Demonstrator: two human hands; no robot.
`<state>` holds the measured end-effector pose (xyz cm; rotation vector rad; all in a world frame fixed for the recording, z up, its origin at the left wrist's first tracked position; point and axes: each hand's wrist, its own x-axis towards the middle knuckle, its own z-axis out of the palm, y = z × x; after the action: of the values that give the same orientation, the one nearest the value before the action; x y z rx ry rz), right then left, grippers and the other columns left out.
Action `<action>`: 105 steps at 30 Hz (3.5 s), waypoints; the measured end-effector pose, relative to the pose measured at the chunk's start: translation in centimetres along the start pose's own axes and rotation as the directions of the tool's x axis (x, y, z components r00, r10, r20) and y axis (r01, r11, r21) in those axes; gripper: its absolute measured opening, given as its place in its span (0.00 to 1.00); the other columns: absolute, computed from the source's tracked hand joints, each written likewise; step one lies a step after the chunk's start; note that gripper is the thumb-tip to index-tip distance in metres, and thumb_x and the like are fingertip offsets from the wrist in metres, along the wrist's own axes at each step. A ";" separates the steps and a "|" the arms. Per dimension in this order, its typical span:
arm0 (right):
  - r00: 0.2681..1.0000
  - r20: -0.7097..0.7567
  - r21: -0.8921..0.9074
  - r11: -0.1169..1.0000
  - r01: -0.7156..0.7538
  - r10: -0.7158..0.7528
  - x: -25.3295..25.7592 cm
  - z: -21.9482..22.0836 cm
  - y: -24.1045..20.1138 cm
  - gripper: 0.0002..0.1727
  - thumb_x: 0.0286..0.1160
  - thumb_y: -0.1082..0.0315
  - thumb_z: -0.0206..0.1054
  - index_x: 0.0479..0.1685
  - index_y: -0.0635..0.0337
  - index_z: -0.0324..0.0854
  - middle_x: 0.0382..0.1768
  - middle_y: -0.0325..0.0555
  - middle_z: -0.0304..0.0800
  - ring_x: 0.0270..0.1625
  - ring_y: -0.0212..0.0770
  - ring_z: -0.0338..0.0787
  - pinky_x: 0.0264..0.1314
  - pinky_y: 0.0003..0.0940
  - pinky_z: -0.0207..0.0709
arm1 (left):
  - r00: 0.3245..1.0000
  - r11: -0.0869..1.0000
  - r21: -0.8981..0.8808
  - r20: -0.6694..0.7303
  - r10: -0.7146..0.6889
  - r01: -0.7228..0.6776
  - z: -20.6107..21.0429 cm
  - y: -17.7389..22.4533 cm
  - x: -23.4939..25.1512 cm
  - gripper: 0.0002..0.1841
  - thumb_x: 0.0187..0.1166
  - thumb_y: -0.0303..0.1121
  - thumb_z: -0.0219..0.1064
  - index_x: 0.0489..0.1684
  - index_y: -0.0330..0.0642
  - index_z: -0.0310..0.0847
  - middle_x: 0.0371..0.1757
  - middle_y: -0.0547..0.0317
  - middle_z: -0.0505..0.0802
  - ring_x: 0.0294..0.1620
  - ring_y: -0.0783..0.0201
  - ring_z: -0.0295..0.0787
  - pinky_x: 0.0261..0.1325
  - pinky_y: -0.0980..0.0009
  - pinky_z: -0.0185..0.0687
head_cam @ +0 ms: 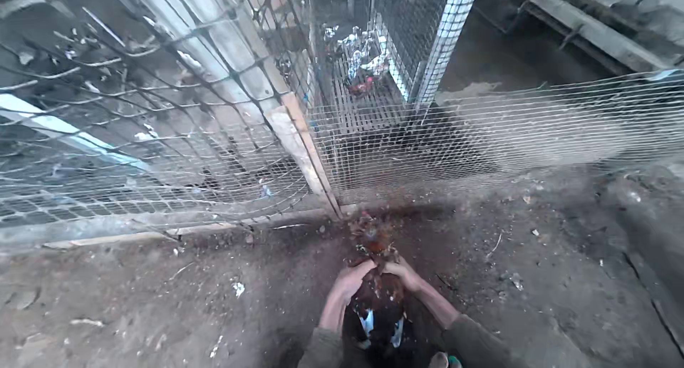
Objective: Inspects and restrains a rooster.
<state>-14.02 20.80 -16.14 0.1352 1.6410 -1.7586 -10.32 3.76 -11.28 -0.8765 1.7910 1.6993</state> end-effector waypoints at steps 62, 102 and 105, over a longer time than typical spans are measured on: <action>0.813 0.557 -0.812 -0.320 0.488 -0.172 -9.4 15.4 -40.2 0.38 0.74 0.30 0.57 0.76 0.44 0.80 0.65 0.44 0.89 0.62 0.41 0.90 0.64 0.53 0.84 | 0.534 0.217 -0.590 -0.437 0.724 -0.778 -7.4 11.3 -14.6 0.24 0.54 0.14 0.81 0.53 0.28 0.82 0.45 0.64 0.94 0.50 0.78 0.90 0.61 0.77 0.86; 0.109 0.609 -0.492 -0.266 0.829 -0.785 -18.0 30.7 -38.5 0.41 0.71 0.31 0.63 0.78 0.50 0.79 0.65 0.39 0.90 0.64 0.28 0.88 0.65 0.34 0.83 | -0.104 -0.173 0.019 -0.863 0.495 -0.985 -12.4 16.6 -20.1 0.50 0.35 0.26 0.89 0.66 0.15 0.65 0.54 0.48 0.91 0.56 0.76 0.88 0.65 0.78 0.83; 0.239 0.607 -0.615 -0.259 0.745 -0.758 -18.2 31.8 -38.3 0.42 0.61 0.24 0.64 0.70 0.40 0.85 0.50 0.35 0.90 0.53 0.34 0.88 0.52 0.47 0.81 | -0.195 -0.192 0.109 -0.834 0.516 -0.975 -11.8 16.0 -18.9 0.52 0.37 0.30 0.90 0.67 0.13 0.63 0.57 0.43 0.89 0.60 0.76 0.86 0.70 0.79 0.78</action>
<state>-9.67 -2.83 31.13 -1.9048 2.7141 -1.1348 -9.11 -5.91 14.35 -0.0893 2.6417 3.6485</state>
